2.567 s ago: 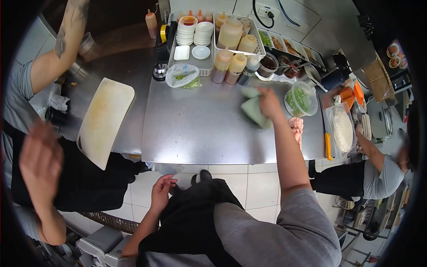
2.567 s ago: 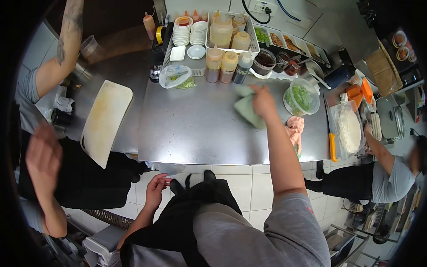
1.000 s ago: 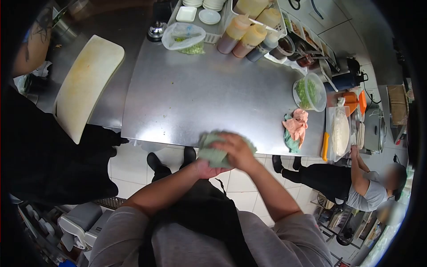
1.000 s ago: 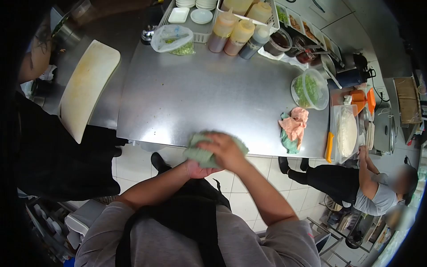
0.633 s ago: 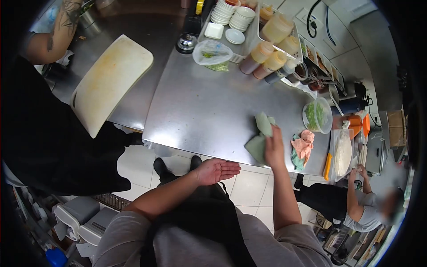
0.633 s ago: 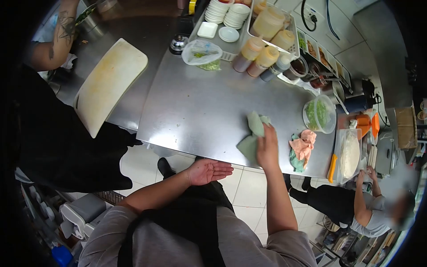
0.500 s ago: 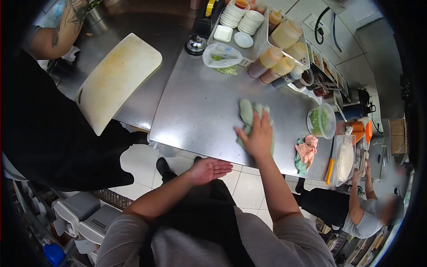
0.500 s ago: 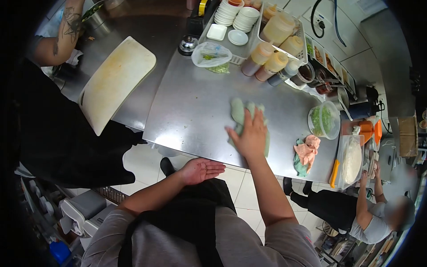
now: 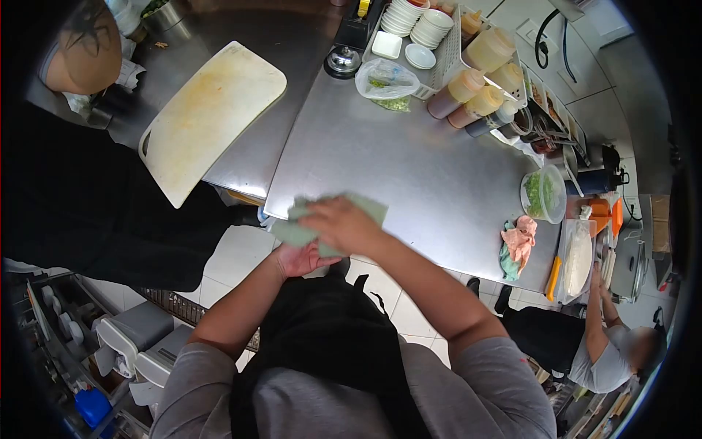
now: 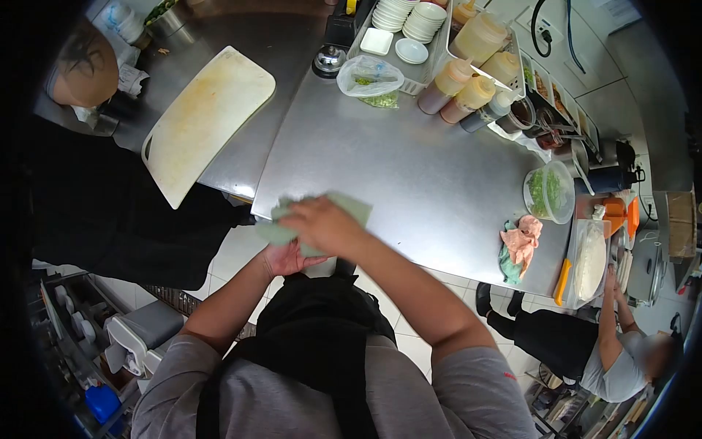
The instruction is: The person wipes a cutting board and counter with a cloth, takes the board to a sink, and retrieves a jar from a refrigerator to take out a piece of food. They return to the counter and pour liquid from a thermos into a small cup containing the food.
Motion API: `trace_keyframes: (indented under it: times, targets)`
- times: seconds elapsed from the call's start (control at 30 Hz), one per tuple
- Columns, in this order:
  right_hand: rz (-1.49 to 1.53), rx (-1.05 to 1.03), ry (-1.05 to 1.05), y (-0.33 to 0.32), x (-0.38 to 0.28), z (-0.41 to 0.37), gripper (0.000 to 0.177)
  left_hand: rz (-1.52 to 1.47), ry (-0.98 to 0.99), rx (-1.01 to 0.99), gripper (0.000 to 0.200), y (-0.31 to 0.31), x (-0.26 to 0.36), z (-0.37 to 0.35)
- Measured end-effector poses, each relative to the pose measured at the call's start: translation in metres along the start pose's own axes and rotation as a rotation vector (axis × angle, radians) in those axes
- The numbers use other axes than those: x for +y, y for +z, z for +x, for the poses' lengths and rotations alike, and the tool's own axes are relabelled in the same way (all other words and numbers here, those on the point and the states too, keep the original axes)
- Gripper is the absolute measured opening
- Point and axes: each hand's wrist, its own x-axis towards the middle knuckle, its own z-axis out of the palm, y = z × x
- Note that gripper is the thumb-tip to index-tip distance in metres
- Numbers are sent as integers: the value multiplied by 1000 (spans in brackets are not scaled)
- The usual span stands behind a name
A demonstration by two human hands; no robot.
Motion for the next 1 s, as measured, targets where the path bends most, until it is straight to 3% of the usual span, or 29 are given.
trace_keyframes:
  times: [0.03,0.1,0.13,0.17,0.23,0.3,0.33,0.43,0.47,0.53,0.57,0.6,0.67,0.7,0.77,0.87,0.93,1.0]
  targets:
    - [53,-56,19,3,-17,-8,48,4,-2,-4,43,-16,-5,4]
    - [224,40,100,-23,-50,-20,49,-60,-27,-197,40,-65,-12,19]
    - [269,116,202,-32,-58,-35,49,-425,-144,-563,44,-51,-13,8]
    - [313,191,301,-45,-60,-55,51,-422,-148,-567,44,-34,-11,2]
    - [333,377,580,-82,-51,-104,42,51,-224,-221,49,-5,-6,0]
    - [231,482,865,-125,-35,-147,32,52,-242,-207,51,1,-11,4]
    - [75,529,912,-133,-19,-177,31,51,-223,-188,51,5,-12,7]
    - [-324,574,1033,-85,20,-218,27,53,-191,-162,49,13,-13,13]
    - [-347,626,882,-67,23,-198,24,57,-181,-160,50,16,-11,14]
    - [-68,483,965,-9,24,-150,29,55,-172,-168,47,10,-7,13]
    - [-386,292,722,0,1,-104,40,64,-161,-171,47,6,-5,11]
    - [-229,280,616,16,-17,-67,51,55,-109,-79,44,0,-2,8]
    - [130,364,454,25,-61,-17,49,35,69,-2,39,-3,5,-8]
    - [463,334,570,19,-80,2,40,42,83,-6,39,-9,11,-14]
    - [489,388,615,9,-87,18,36,-11,76,-57,38,-31,22,-27]
    - [387,385,563,-40,-59,33,33,-47,70,-9,43,-67,29,-43]
    - [157,77,526,-58,-17,34,49,-67,71,20,47,-72,27,-61]
    - [-239,-193,646,-102,5,58,74,-61,83,36,47,-83,24,-80]
